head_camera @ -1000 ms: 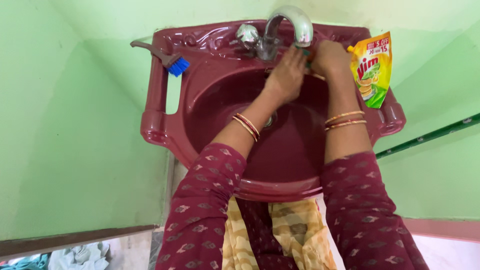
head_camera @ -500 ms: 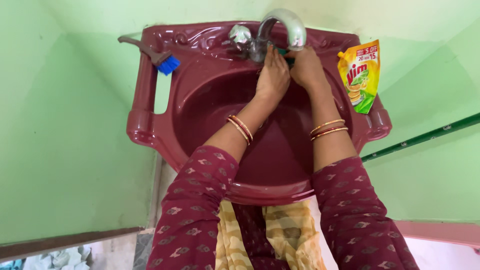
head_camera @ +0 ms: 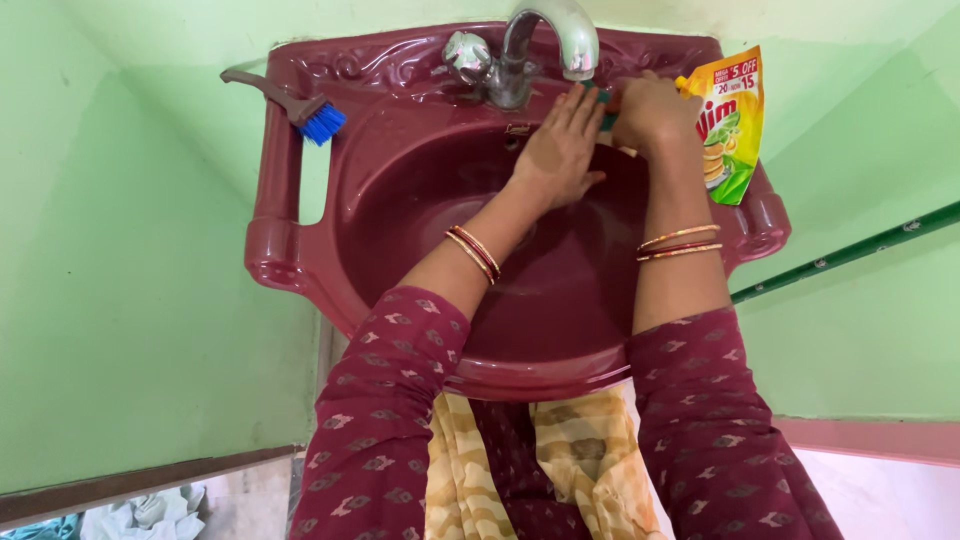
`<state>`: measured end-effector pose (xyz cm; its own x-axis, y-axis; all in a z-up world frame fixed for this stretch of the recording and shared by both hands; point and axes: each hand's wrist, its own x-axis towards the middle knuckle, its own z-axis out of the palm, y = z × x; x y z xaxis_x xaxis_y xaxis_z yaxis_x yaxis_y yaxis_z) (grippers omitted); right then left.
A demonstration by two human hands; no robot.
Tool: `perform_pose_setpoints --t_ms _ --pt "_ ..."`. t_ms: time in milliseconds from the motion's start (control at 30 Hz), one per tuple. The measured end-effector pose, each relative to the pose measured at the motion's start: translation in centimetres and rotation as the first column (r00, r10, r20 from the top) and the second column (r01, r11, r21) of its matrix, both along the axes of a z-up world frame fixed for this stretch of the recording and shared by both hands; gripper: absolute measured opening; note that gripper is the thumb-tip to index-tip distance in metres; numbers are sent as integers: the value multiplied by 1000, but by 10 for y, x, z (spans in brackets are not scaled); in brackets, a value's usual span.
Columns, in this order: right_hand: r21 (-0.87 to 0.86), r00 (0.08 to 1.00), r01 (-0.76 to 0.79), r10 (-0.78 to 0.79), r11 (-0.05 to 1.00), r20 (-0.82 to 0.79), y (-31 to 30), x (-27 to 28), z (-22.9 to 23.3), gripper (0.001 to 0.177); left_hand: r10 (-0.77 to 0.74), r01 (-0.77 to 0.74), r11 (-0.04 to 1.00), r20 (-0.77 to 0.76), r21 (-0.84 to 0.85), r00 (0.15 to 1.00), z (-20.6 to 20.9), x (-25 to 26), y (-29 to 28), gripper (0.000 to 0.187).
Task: The person scrubs a maroon sink with a green sponge under running water, focusing on the basin and faucet area. They repeatedly rinse the sponge and continue scrubbing the sink surface throughout the clip.
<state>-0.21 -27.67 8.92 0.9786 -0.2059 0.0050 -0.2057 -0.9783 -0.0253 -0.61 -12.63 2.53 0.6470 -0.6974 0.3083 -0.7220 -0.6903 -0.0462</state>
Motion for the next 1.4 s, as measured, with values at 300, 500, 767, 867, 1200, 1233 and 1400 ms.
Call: perform_pose_setpoints --t_ms 300,500,767,867,1200,1233,1400 --pt "22 945 -209 196 978 261 -19 19 -32 33 125 -177 976 344 124 931 -28 14 -23 64" --pt "200 797 -539 419 818 436 -7 42 -57 43 307 -405 882 355 243 883 -16 21 -9 58" --pt "220 903 -340 252 914 347 13 21 -36 41 242 -285 937 211 201 947 -3 20 16 90" --pt "225 945 -268 211 937 250 15 13 -20 44 221 -236 958 108 161 969 3 16 17 99" --pt "37 991 18 -13 999 -134 -18 -14 15 69 -68 66 997 44 46 997 -3 -4 -8 103" --pt "31 990 16 -12 999 -141 -19 -13 14 69 -72 70 996 51 46 996 -3 -5 -9 102" --pt "-3 999 -11 11 1000 -34 -23 10 -13 71 -49 37 997 193 63 980 -14 1 -11 94"
